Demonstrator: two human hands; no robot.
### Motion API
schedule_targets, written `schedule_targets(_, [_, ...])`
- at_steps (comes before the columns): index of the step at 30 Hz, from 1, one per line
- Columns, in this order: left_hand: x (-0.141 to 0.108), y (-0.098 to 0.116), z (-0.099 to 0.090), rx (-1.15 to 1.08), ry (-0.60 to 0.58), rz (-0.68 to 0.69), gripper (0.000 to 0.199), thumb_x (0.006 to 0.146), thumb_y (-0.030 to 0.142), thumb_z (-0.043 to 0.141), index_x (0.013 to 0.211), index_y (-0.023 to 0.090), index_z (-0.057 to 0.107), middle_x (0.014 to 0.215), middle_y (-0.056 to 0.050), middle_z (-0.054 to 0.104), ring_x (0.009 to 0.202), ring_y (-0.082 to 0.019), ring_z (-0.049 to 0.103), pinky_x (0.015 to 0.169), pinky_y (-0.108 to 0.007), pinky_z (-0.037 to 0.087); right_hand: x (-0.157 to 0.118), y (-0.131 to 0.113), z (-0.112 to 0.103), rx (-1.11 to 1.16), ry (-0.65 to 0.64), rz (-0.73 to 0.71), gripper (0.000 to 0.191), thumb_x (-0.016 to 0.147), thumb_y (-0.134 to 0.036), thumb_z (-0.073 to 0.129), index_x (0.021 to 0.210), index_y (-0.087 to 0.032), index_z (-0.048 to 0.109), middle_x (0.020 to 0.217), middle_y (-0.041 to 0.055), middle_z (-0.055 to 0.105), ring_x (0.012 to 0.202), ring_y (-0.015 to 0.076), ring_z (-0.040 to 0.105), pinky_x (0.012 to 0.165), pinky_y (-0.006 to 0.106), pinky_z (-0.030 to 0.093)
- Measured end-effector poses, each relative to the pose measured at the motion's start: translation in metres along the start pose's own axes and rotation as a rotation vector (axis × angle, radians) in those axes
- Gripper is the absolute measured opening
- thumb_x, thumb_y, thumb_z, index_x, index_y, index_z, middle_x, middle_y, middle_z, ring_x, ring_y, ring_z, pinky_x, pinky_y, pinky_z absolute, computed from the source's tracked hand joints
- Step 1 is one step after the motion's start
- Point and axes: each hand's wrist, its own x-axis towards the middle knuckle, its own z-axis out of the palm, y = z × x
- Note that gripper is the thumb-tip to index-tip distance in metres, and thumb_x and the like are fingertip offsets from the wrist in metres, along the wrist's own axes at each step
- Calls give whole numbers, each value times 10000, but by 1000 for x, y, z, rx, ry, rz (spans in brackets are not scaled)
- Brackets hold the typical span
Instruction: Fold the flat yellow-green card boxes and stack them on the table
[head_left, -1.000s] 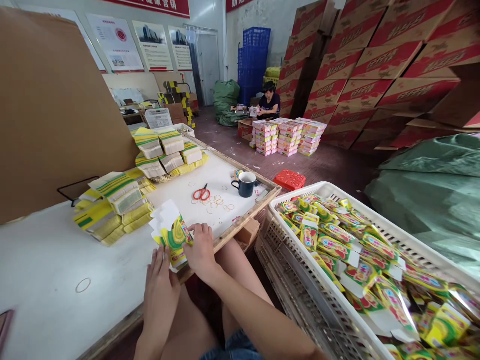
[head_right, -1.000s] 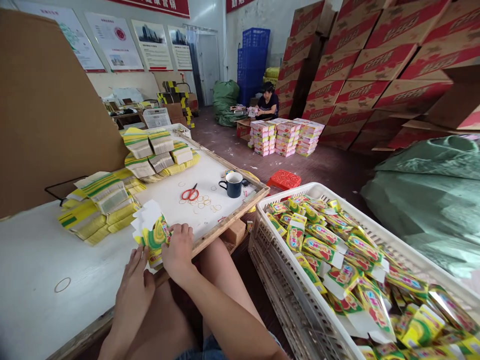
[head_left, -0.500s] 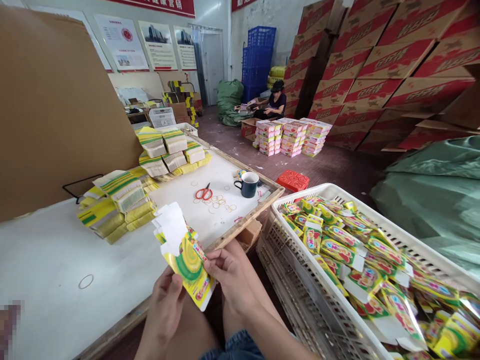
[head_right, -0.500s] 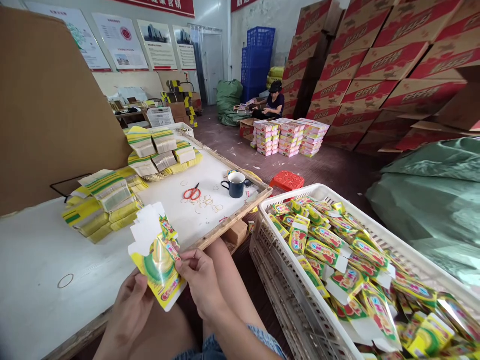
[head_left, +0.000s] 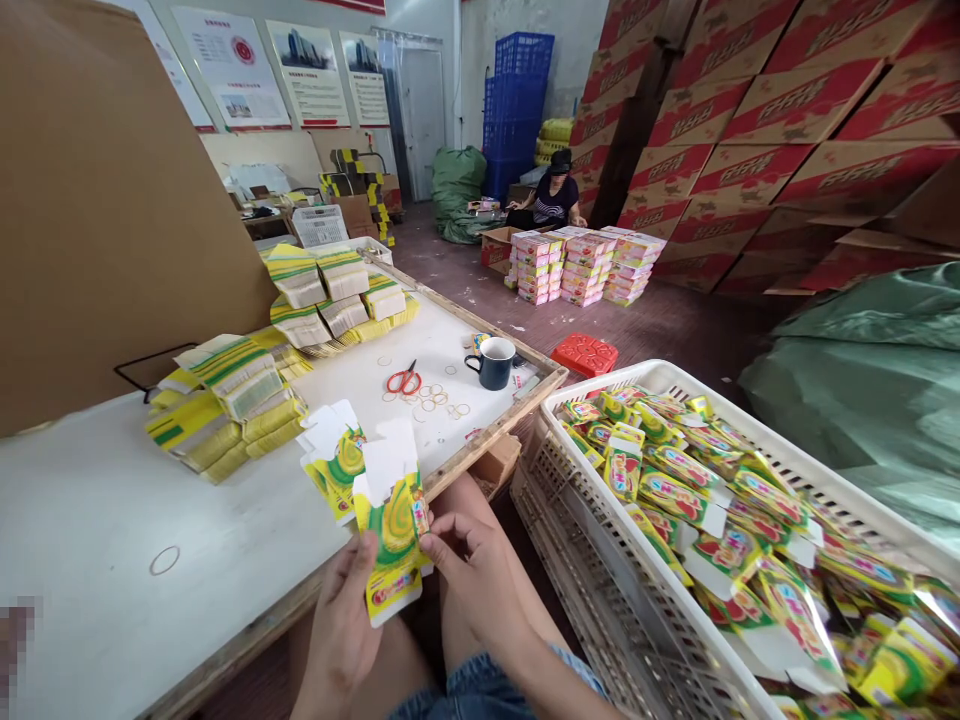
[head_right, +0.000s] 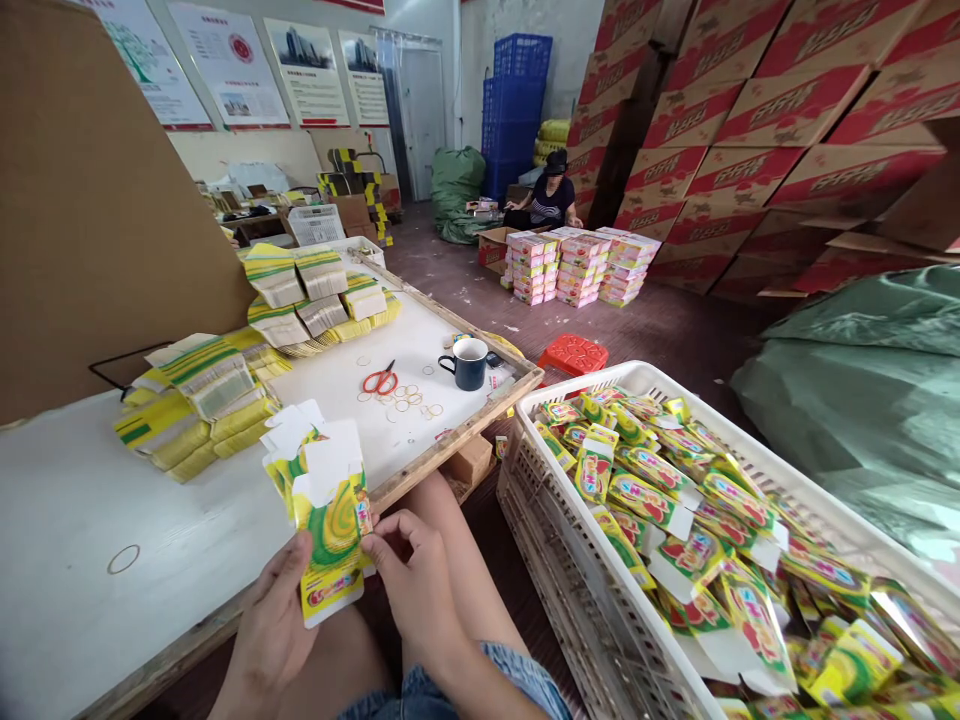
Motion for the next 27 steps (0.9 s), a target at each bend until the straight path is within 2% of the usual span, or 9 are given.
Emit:
schedule_targets(5, [-4, -7, 2, -31, -124, -89, 501, 732, 484, 722, 1152, 214, 681, 1147, -112, 735, 1123, -318, 638, 948, -438, 523, 2, 1, -9, -101, -111, -49, 177, 818, -275, 612, 661, -196, 586, 673, 8, 653, 646, 168, 601, 594, 267, 493])
schedule_targets(7, [-5, -9, 2, -49, -143, -137, 508, 762, 506, 684, 1172, 208, 669, 1176, -118, 720, 1121, -311, 640, 959, -435, 514, 1, -1, -16, -222, -82, -78, 142, 826, -245, 606, 691, -205, 587, 713, 22, 673, 659, 181, 612, 606, 290, 495])
schedule_targets(9, [-6, -9, 1, -75, -108, -208, 515, 760, 516, 681, 1166, 198, 672, 1146, -118, 732, 1082, -302, 663, 943, -429, 523, -1, -6, -24, -416, 31, -233, 25, 826, -216, 625, 802, -213, 619, 847, 57, 699, 781, 218, 629, 720, 351, 500])
schedule_targets(10, [-7, -10, 1, -87, -88, -254, 511, 762, 520, 677, 1156, 195, 677, 1125, -113, 741, 1059, -294, 676, 930, -420, 529, -2, -11, -28, -514, 47, -348, 74, 829, -202, 630, 900, -220, 634, 948, 79, 703, 881, 239, 625, 801, 390, 485])
schedule_targets(13, [-11, -11, 0, -99, -72, -400, 524, 759, 601, 622, 1076, 195, 717, 1035, -93, 769, 987, -262, 707, 873, -371, 552, -3, -26, -37, -702, -196, -594, 364, 856, -175, 618, 1200, -286, 580, 1199, 76, 660, 1115, 257, 557, 953, 440, 410])
schedule_targets(15, [-13, -13, -1, -64, -91, -456, 570, 728, 665, 594, 995, 184, 744, 945, -89, 783, 948, -259, 717, 828, -349, 561, -3, -35, -39, -754, -359, -590, 397, 870, -162, 602, 1235, -315, 561, 1193, 40, 671, 1085, 238, 570, 933, 410, 421])
schedule_targets(17, [-14, -17, -2, -5, -115, -489, 603, 696, 696, 602, 925, 159, 756, 854, -102, 783, 913, -279, 721, 783, -355, 566, -1, -38, -40, -751, -401, -546, 340, 877, -162, 584, 1189, -297, 587, 1119, 34, 687, 1023, 227, 585, 901, 384, 437])
schedule_targets(23, [-15, -29, -9, 52, -219, -502, 585, 668, 667, 669, 891, 132, 747, 798, -127, 761, 875, -299, 704, 756, -367, 546, -1, -35, -45, -435, -349, -392, 134, 878, -180, 552, 967, -244, 628, 916, 29, 671, 863, 187, 608, 790, 308, 480])
schedule_targets(27, [-16, -23, -5, -48, -316, -493, 434, 766, 534, 662, 904, 131, 744, 824, -120, 748, 859, -280, 695, 788, -368, 533, -3, -31, -47, -311, -293, -312, 86, 890, -227, 567, 914, -234, 650, 851, 21, 670, 782, 167, 610, 711, 277, 480])
